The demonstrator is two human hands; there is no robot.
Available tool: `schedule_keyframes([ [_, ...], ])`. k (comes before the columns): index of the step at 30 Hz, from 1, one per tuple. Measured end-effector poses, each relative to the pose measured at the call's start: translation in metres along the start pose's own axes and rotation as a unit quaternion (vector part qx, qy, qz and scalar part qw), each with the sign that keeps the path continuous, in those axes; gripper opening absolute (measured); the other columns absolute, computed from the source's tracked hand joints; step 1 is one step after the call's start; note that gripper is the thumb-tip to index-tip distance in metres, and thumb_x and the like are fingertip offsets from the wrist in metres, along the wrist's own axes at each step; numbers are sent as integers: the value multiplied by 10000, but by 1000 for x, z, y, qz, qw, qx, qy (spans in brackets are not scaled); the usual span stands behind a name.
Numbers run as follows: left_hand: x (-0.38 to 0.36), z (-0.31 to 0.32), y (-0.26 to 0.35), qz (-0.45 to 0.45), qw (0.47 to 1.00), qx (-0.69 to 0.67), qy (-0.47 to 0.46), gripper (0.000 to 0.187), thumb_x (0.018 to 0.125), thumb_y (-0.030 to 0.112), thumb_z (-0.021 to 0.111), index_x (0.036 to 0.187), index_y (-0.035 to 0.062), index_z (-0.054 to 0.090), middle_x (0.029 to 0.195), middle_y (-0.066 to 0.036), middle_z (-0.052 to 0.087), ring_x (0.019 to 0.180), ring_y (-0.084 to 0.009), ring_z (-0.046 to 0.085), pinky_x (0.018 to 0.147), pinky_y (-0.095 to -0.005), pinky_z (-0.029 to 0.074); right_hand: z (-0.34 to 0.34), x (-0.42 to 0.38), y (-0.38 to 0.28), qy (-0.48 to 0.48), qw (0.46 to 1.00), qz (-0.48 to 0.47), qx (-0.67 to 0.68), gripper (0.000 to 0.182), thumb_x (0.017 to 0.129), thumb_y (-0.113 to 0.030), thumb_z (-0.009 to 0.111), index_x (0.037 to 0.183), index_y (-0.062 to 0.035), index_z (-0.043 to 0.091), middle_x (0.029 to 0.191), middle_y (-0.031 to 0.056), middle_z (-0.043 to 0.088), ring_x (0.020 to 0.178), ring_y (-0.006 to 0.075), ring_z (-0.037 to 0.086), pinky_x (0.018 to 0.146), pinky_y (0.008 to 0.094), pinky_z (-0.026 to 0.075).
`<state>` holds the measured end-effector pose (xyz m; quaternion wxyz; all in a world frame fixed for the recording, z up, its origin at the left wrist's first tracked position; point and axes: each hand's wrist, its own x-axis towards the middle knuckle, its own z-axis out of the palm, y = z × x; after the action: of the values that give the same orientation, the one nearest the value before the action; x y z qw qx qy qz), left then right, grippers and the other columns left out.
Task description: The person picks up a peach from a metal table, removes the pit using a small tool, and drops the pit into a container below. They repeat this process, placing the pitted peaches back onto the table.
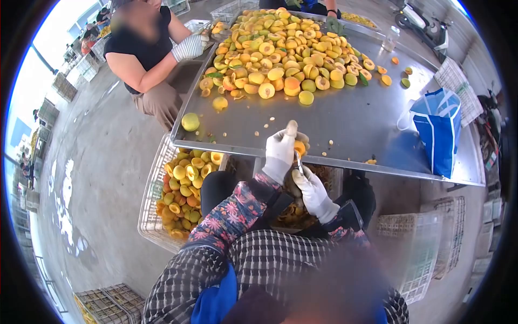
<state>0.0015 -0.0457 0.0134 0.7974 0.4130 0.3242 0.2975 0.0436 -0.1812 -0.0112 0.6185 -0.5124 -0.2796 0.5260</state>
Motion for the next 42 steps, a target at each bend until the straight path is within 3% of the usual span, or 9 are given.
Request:
schedule_keyframes([
  [5,13,-28,5,39,994,89,41,477,953,415,596,770,-18,674,701,-94,668,586,-154,637,525,-257,501,-9,-35,-22,-51,989,120,70,226,1021,-343,473,1037,-119,495,626,-20,431,431,69,373,388,220,301],
  [11,-13,-131,82,75,918,362,143,429,937,408,615,889,-7,710,678,-53,633,604,-95,557,572,-237,456,-50,-54,6,-69,845,29,-529,394,950,-236,521,1282,-37,444,971,296,631,866,462,618,754,510,484],
  [13,7,-215,71,186,860,471,66,349,904,321,652,1038,1,689,847,-140,684,819,-214,662,778,-324,510,-60,-57,20,-111,848,53,-516,407,962,-232,516,1314,-51,423,1002,268,610,912,434,619,790,489,484],
  [15,7,-206,96,205,752,622,78,382,893,309,663,1131,10,660,1010,-172,688,937,-252,673,835,-345,511,-61,-55,25,-103,830,51,-545,423,951,-203,520,1333,-60,407,1020,265,606,915,430,616,802,497,474],
  [20,69,-82,102,208,777,591,-68,399,905,221,664,1226,-8,599,1113,-151,673,1023,-180,644,882,-308,499,-66,-43,27,-107,837,49,-534,494,923,-206,524,1372,-64,373,1034,269,627,948,436,616,813,496,485],
  [30,237,34,-34,324,563,752,-114,386,862,310,639,1231,198,624,1339,-139,536,1233,-316,504,995,-439,445,-69,-32,3,-129,882,107,-441,517,926,-226,550,1364,-18,370,973,280,639,906,440,627,790,487,484],
  [34,230,27,-25,260,697,649,-159,446,862,281,626,1285,153,563,1132,-151,628,1051,-332,601,903,-418,489,-69,-31,-2,-124,889,100,-430,472,926,-230,563,1321,-9,427,937,270,647,890,429,635,775,481,488],
  [37,203,7,-7,-66,977,87,-185,378,917,306,555,1247,123,581,1074,-124,661,922,-292,644,757,-384,522,-64,-30,-11,-76,921,58,-377,444,925,-216,577,1297,-8,456,925,269,646,880,425,640,753,467,497],
  [42,79,4,53,-118,981,-79,-129,416,983,393,394,1207,109,598,1004,-83,679,764,-207,644,587,-288,501,-41,-8,-37,50,906,-166,-385,422,932,-150,569,1303,-6,429,1001,273,636,908,437,640,754,439,511],
])
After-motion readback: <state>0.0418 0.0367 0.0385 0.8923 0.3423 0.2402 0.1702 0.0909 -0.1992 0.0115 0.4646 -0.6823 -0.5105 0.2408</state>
